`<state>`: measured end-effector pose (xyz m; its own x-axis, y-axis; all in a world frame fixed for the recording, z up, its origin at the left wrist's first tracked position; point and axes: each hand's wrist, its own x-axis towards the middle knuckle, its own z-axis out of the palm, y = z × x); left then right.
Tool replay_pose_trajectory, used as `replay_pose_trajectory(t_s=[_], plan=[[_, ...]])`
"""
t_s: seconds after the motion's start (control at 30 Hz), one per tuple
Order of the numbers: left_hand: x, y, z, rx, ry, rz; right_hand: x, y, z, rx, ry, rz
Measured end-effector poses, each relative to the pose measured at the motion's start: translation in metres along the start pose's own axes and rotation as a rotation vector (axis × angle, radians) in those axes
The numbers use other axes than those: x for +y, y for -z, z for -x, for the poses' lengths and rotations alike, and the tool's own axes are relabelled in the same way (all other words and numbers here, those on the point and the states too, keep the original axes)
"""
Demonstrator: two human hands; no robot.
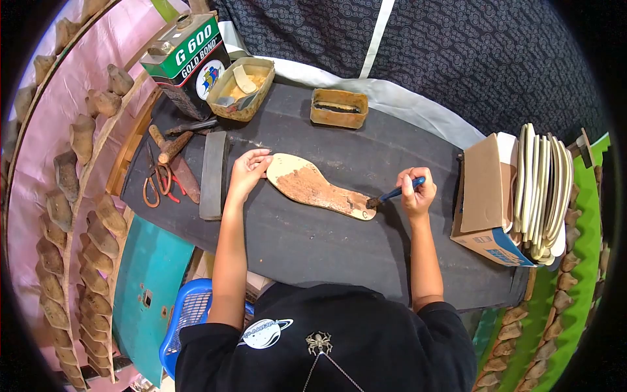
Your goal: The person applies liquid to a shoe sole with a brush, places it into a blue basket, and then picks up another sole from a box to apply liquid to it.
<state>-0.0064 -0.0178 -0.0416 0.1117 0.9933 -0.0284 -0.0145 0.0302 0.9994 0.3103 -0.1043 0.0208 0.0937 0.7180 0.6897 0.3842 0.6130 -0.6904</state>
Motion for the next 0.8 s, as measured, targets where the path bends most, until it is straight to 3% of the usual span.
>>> replay_pose_trajectory(t_s=[0.13, 0.53, 0.8], plan=[[-0.002, 0.000, -0.001, -0.002, -0.001, 0.006, 0.005, -0.008, 0.001, 0.106, 0.080, -0.096], [-0.002, 0.000, -0.001, 0.011, 0.016, -0.017, 0.006, 0.001, 0.000, 0.000, 0.094, 0.106], [-0.002, 0.000, -0.001, 0.006, 0.016, -0.020, 0.004, -0.010, 0.001, 0.026, 0.115, 0.007]])
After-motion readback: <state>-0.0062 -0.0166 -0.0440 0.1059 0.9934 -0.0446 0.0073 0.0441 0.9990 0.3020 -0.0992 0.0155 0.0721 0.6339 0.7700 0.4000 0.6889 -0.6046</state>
